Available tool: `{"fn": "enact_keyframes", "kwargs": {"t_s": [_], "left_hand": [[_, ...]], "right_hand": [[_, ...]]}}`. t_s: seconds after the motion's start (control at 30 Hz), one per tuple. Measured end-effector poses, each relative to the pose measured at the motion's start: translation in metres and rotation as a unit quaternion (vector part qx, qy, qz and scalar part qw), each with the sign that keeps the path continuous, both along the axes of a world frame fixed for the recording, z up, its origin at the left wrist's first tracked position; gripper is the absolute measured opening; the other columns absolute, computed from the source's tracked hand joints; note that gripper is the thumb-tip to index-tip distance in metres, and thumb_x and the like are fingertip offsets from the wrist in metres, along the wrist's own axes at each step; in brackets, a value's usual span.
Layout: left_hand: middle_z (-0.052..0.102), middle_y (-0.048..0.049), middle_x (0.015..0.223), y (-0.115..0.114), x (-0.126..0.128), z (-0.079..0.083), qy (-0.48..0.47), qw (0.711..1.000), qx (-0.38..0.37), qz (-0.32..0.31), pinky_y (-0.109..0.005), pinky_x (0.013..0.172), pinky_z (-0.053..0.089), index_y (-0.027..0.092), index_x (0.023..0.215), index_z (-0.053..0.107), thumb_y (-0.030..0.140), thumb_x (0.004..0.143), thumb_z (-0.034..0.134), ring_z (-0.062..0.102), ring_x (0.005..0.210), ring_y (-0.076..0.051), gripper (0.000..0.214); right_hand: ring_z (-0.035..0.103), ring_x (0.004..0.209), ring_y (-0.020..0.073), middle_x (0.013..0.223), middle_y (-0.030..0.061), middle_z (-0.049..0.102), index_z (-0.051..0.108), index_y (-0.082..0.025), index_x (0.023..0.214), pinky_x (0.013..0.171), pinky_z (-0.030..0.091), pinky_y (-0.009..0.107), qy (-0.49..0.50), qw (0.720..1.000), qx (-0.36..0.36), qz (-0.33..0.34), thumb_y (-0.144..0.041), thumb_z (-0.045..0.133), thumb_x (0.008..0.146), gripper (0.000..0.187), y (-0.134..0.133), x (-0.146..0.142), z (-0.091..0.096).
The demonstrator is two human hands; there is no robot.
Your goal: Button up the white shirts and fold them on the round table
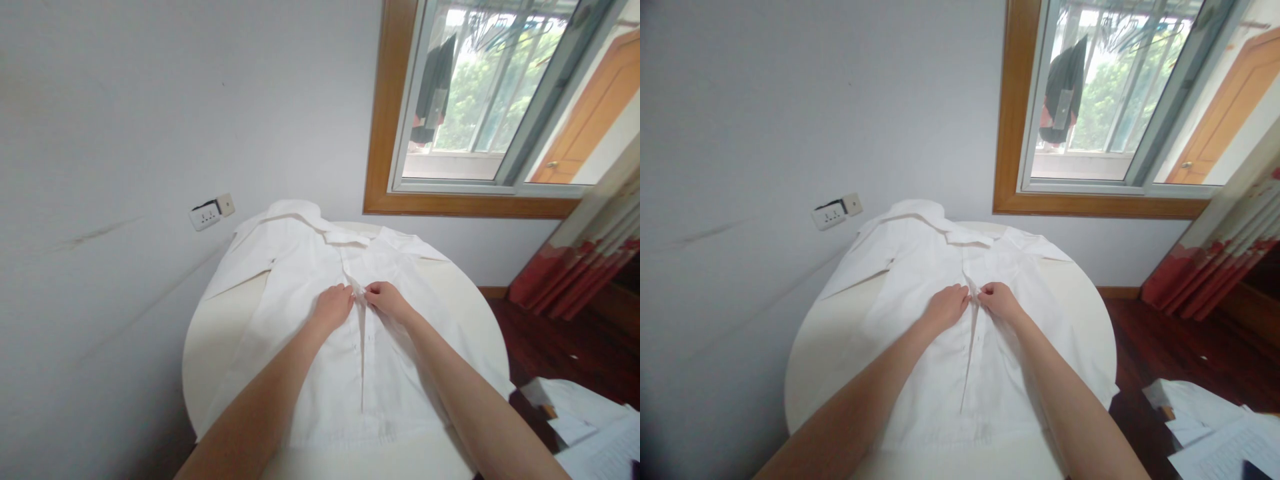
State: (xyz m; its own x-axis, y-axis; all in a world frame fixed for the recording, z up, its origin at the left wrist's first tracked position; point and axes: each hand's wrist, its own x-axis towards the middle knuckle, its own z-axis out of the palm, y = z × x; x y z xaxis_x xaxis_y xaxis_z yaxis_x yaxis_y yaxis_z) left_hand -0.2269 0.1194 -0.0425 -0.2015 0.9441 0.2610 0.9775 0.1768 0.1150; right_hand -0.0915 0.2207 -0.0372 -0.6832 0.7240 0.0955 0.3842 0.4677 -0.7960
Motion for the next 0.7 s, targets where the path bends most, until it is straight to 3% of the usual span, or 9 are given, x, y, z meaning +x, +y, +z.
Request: {"fn": "enact_keyframes", "kwargs": {"t_s": [0.2, 0.43, 0.7], "left_hand": [[0.060, -0.0015, 0.071, 0.000, -0.013, 0.002, -0.135, 0.989, 0.055, 0.008, -0.025, 0.059, 0.035, 0.020, 0.072, 0.055, 0.037, 0.088, 0.040, 0.055, 0.066, -0.015, 0.027], [0.056, 0.0028, 0.056, 0.006, -0.016, 0.001, -0.411, 0.911, 0.036, 0.029, -0.021, 0.045, 0.033, 0.018, 0.066, 0.051, 0.043, 0.082, 0.047, 0.047, 0.042, -0.009, 0.029], [0.051, 0.0049, 0.054, 0.005, -0.017, 0.001, -0.484, 0.875, 0.028, 0.005, -0.019, 0.039, 0.029, 0.017, 0.068, 0.050, 0.038, 0.081, 0.046, 0.039, 0.038, -0.005, 0.024]], "right_hand": [[0.040, 0.050, 0.0085, 0.056, -0.0021, 0.054, 0.066, -0.013, 0.074, 0.051, 0.031, 0.021, 0.091, 0.978, -0.184, 0.039, -0.032, 0.058, 0.065, 0.022, 0.004, 0.005, 0.001], [0.035, 0.049, 0.0074, 0.052, -0.0047, 0.046, 0.063, -0.013, 0.070, 0.048, 0.026, 0.021, 0.157, 0.967, -0.200, 0.015, -0.039, 0.062, 0.065, 0.026, -0.005, -0.009, 0.001], [0.038, 0.051, 0.0080, 0.056, -0.0022, 0.053, 0.067, -0.013, 0.076, 0.049, 0.028, 0.021, 0.170, 0.963, -0.209, 0.014, -0.042, 0.063, 0.066, 0.031, -0.009, -0.017, -0.017]]}}
